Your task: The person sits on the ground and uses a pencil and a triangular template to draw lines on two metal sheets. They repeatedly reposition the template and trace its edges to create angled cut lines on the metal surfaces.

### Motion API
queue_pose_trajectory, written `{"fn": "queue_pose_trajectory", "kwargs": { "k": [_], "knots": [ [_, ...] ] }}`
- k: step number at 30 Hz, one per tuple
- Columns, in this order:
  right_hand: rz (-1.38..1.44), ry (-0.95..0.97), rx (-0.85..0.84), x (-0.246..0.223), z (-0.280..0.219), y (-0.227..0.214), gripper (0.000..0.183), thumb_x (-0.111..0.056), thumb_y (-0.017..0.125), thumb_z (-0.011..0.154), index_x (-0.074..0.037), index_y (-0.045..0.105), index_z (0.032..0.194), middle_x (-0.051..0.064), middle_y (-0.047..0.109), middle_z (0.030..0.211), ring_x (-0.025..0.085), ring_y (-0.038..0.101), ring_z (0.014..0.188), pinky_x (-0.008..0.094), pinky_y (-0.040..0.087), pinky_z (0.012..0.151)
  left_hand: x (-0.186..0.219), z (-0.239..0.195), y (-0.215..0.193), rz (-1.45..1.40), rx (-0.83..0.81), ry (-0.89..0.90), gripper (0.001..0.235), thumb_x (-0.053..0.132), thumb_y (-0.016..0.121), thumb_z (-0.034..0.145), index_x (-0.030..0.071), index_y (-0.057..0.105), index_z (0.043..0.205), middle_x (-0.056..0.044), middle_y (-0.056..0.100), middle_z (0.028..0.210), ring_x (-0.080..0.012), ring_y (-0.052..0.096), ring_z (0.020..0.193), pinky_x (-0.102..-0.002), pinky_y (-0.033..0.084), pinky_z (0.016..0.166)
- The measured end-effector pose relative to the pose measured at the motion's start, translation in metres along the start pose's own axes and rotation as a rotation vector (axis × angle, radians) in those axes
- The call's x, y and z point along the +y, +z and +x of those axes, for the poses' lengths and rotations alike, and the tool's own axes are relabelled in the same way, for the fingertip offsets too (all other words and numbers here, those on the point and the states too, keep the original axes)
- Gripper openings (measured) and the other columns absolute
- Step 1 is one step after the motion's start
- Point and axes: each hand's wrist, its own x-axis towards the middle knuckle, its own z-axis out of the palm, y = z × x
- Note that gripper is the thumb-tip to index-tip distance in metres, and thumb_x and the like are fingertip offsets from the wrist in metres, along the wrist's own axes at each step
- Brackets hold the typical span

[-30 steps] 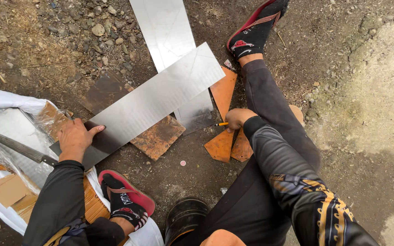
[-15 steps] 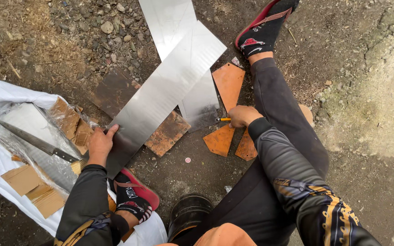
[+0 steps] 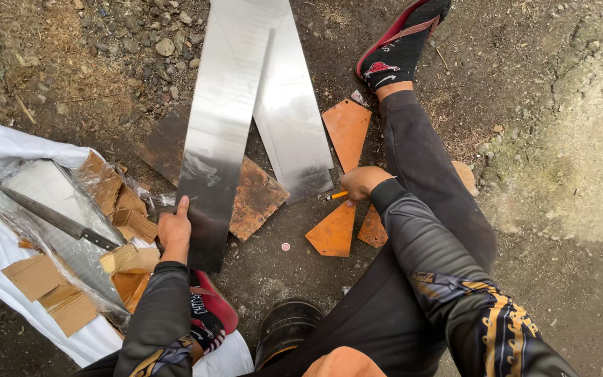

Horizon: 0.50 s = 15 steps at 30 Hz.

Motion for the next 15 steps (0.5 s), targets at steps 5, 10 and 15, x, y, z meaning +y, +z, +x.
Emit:
{"fn": "queue_pose_trajectory", "kwargs": {
  "k": [5, 10, 15],
  "knots": [
    [-0.029, 0.076, 0.139, -0.006, 0.002, -0.011, 0.041, -0.041, 0.075, 0.091, -0.014, 0.075, 0.123, 0.01, 0.076, 0.111, 0.032, 0.071, 0.104, 0.048, 0.056, 0.085, -0.002, -0.02, 0.031, -0.114, 0.026, -0.117, 0.093, 0.076, 0.058, 0.095, -0.015, 0.07, 0.105, -0.038, 0.067, 0.114, -0.0506, 0.063, 0.113, -0.054, 0.047, 0.101],
    [0.174, 0.061, 0.492, -0.011, -0.002, -0.026, 0.033, -0.036, 0.07, 0.095, -0.017, 0.072, 0.123, 0.011, 0.074, 0.107, 0.034, 0.07, 0.103, 0.049, 0.056, 0.084, 0.006, -0.043, 0.043, -0.385, 0.084, -0.194, 0.088, 0.07, 0.067, 0.092, -0.016, 0.066, 0.11, -0.034, 0.067, 0.114, -0.0438, 0.066, 0.109, -0.049, 0.049, 0.097],
    [0.514, 0.258, 0.803, 0.002, 0.027, -0.002, 0.045, -0.035, 0.072, 0.096, -0.003, 0.061, 0.126, 0.023, 0.07, 0.109, 0.041, 0.069, 0.103, 0.051, 0.055, 0.086, 0.018, -0.06, 0.04, -0.516, 0.055, -0.265, 0.081, 0.065, 0.069, 0.092, -0.014, 0.066, 0.106, -0.029, 0.07, 0.111, -0.0376, 0.068, 0.102, -0.047, 0.052, 0.092]
  ]
}}
